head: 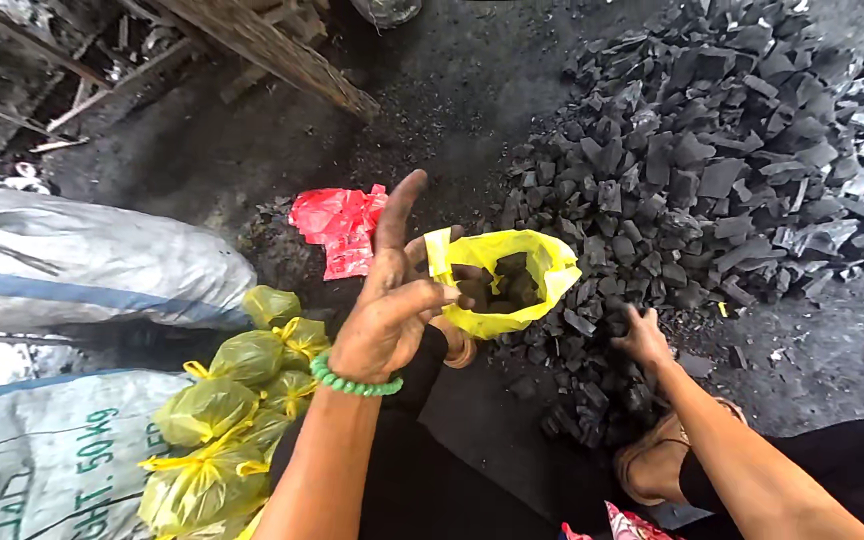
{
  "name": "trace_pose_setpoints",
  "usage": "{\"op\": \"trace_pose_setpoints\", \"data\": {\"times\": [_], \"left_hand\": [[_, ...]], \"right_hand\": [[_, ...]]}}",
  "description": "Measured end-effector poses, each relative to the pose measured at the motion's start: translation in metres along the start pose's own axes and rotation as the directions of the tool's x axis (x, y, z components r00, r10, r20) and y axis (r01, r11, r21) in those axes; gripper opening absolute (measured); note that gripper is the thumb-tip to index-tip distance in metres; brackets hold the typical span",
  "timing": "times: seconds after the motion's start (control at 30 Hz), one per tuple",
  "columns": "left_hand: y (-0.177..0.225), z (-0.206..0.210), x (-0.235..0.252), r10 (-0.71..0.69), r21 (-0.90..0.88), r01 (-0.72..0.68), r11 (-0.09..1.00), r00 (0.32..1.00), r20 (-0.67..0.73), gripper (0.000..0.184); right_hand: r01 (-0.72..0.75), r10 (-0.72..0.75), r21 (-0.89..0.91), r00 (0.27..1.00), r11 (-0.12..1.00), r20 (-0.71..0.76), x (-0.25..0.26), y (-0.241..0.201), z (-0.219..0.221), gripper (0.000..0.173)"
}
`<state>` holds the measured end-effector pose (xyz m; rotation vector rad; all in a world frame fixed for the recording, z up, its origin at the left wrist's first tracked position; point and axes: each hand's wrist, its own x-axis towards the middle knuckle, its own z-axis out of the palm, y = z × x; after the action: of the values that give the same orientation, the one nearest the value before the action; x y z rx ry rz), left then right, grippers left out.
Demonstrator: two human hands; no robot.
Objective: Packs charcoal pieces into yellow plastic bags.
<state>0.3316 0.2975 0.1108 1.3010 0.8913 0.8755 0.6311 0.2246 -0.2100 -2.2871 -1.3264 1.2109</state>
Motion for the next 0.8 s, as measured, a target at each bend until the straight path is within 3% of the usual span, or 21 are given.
{"op": "trace_pose_setpoints", "data": {"times": [0.07, 0.1, 0.17, 0.23, 0.27, 0.3, 0.33, 0.37, 0.4, 0.43, 0.47, 0.5, 0.57, 0.63, 0.67, 0.73, 0.8], "left_hand": [[-0.002, 0.006, 0.004, 0.001, 0.038, -0.003, 0.999, 0.999, 0.038, 0.096], [-0.004, 0.010, 0.006, -0.005, 0.049, 0.002, 0.999, 0.999, 0.050, 0.097], [-0.008, 0.019, 0.009, -0.015, 0.074, 0.009, 0.997, 0.997, 0.076, 0.098], [-0.010, 0.028, 0.012, -0.028, 0.095, 0.017, 0.995, 0.993, 0.115, 0.099], [-0.011, 0.031, 0.013, -0.041, 0.101, 0.027, 0.995, 0.990, 0.134, 0.100], [-0.012, 0.034, 0.015, -0.055, 0.099, 0.040, 0.994, 0.987, 0.150, 0.101], [-0.012, 0.037, 0.016, -0.071, 0.088, 0.057, 0.994, 0.985, 0.157, 0.102], [-0.012, 0.039, 0.017, -0.081, 0.066, 0.071, 0.995, 0.983, 0.165, 0.102], [-0.012, 0.041, 0.017, -0.086, 0.039, 0.081, 0.996, 0.983, 0.163, 0.102], [-0.012, 0.042, 0.018, -0.089, 0.016, 0.087, 0.996, 0.984, 0.152, 0.101], [-0.011, 0.043, 0.018, -0.096, 0.007, 0.096, 0.995, 0.987, 0.131, 0.101], [-0.010, 0.043, 0.017, -0.103, 0.009, 0.103, 0.995, 0.989, 0.106, 0.100], [-0.008, 0.039, 0.015, -0.099, 0.001, 0.099, 0.995, 0.993, 0.065, 0.097], [-0.004, 0.030, 0.012, -0.066, -0.007, 0.066, 0.998, 0.997, 0.041, 0.093], [-0.002, 0.024, 0.010, -0.046, -0.023, 0.047, 0.999, 0.998, 0.033, 0.091], [0.004, 0.015, 0.007, -0.013, -0.053, 0.014, 0.999, 1.000, 0.012, 0.091], [0.008, 0.008, 0.005, 0.006, -0.067, -0.006, 0.998, 1.000, -0.006, 0.092]], "right_hand": [[0.071, -0.040, 0.326, 0.994, 0.943, -0.101, -0.001, -0.010, -0.013, 0.081], [0.130, -0.062, 0.510, 0.987, 0.851, -0.148, -0.005, -0.020, -0.022, 0.082], [0.277, -0.156, 0.812, 0.961, 0.513, -0.229, -0.024, -0.053, -0.045, 0.079], [0.364, -0.343, 0.922, 0.890, 0.135, -0.301, -0.045, -0.090, -0.067, 0.079], [0.379, -0.447, 0.925, 0.833, 0.032, -0.326, -0.054, -0.109, -0.075, 0.082], [0.414, -0.537, 0.910, 0.774, 0.030, -0.335, -0.062, -0.126, -0.079, 0.084], [0.491, -0.618, 0.860, 0.721, 0.138, -0.313, -0.068, -0.142, -0.080, 0.082], [0.597, -0.685, 0.729, 0.685, 0.333, -0.248, -0.072, -0.156, -0.079, 0.079], [0.686, -0.742, 0.507, 0.658, 0.522, -0.126, -0.074, -0.168, -0.077, 0.074], [0.739, -0.767, 0.239, 0.641, 0.630, 0.041, -0.072, -0.179, -0.074, 0.069], [0.757, -0.753, 0.062, 0.631, 0.650, 0.189, -0.071, -0.187, -0.071, 0.068], [0.783, -0.764, 0.016, 0.601, 0.621, 0.233, -0.071, -0.189, -0.073, 0.064], [0.803, -0.836, 0.271, 0.549, 0.531, 0.011, -0.065, -0.173, -0.087, 0.044], [0.675, -0.688, 0.581, 0.680, 0.454, -0.252, -0.049, -0.147, -0.105, 0.026], [0.616, -0.575, 0.628, 0.758, 0.476, -0.308, -0.034, -0.128, -0.109, 0.022], [0.492, -0.437, 0.487, 0.870, 0.722, -0.231, 0.000, -0.085, -0.104, 0.024], [0.348, -0.354, 0.162, 0.935, 0.924, 0.015, 0.026, -0.047, -0.076, 0.044]]}}
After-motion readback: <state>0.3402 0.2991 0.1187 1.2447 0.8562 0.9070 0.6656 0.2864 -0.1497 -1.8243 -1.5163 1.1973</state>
